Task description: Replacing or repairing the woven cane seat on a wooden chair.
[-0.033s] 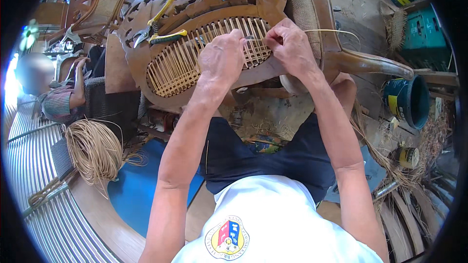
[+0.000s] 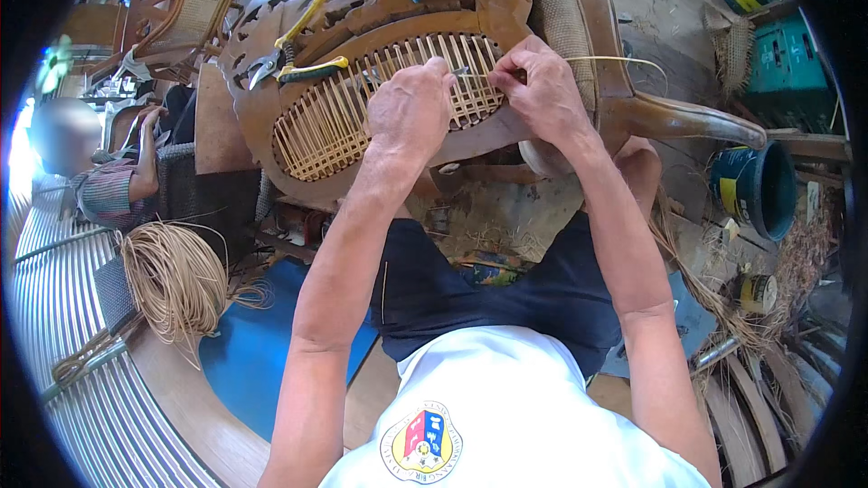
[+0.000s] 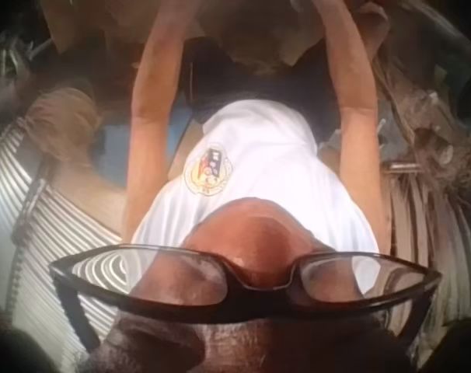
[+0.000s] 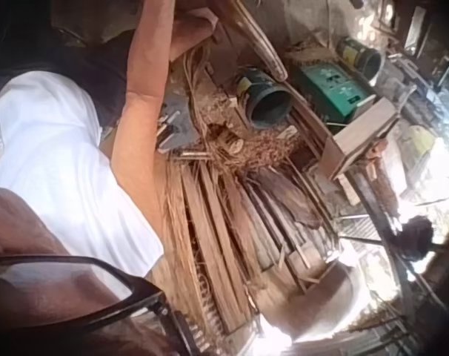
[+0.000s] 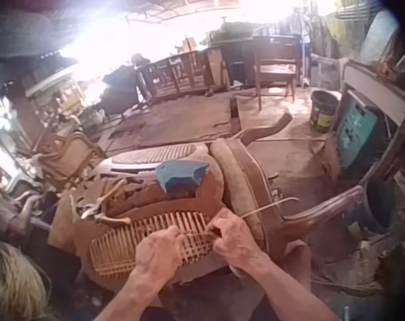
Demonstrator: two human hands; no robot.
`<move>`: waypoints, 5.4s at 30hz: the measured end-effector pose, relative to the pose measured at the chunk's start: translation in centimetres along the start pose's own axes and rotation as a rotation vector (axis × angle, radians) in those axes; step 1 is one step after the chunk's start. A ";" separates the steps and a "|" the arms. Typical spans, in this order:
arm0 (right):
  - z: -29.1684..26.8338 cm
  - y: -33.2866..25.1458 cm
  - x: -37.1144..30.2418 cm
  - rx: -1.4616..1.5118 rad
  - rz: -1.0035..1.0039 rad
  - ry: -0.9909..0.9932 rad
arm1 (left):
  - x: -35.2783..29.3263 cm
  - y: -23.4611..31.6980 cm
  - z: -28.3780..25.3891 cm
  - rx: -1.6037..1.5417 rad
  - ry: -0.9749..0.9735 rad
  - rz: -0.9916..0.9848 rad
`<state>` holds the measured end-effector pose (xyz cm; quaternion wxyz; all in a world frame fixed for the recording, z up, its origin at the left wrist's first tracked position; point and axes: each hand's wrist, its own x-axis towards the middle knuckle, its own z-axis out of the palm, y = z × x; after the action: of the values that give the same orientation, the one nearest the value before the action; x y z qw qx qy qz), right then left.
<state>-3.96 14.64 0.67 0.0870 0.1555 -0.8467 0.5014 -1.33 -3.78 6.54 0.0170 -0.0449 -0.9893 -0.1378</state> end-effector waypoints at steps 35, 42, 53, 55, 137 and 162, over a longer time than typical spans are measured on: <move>-0.5 -0.6 -0.3 -0.031 0.118 -0.047 | 0.5 -0.9 0.6 0.112 0.004 0.166; -0.1 -0.7 0.0 -0.015 0.138 -0.046 | 1.2 -2.2 0.7 0.045 -0.002 0.243; -0.4 -0.8 0.1 -0.029 0.155 -0.023 | 0.4 -1.2 0.7 -0.039 0.038 0.111; -0.5 -0.8 -0.2 -0.031 0.156 -0.026 | 0.4 -0.2 0.8 -0.032 0.043 0.054; -6.8 0.1 3.1 -0.410 0.273 -0.208 | -5.9 -9.5 -2.6 -0.174 0.008 -0.025; -10.7 5.6 -0.2 -0.229 0.173 -0.183 | -11.5 -19.7 -1.6 -0.525 0.543 -0.590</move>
<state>-5.85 26.59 1.16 -0.0166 0.1162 -0.9129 0.3909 8.29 -24.03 2.26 0.2233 0.2727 -0.8512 -0.3889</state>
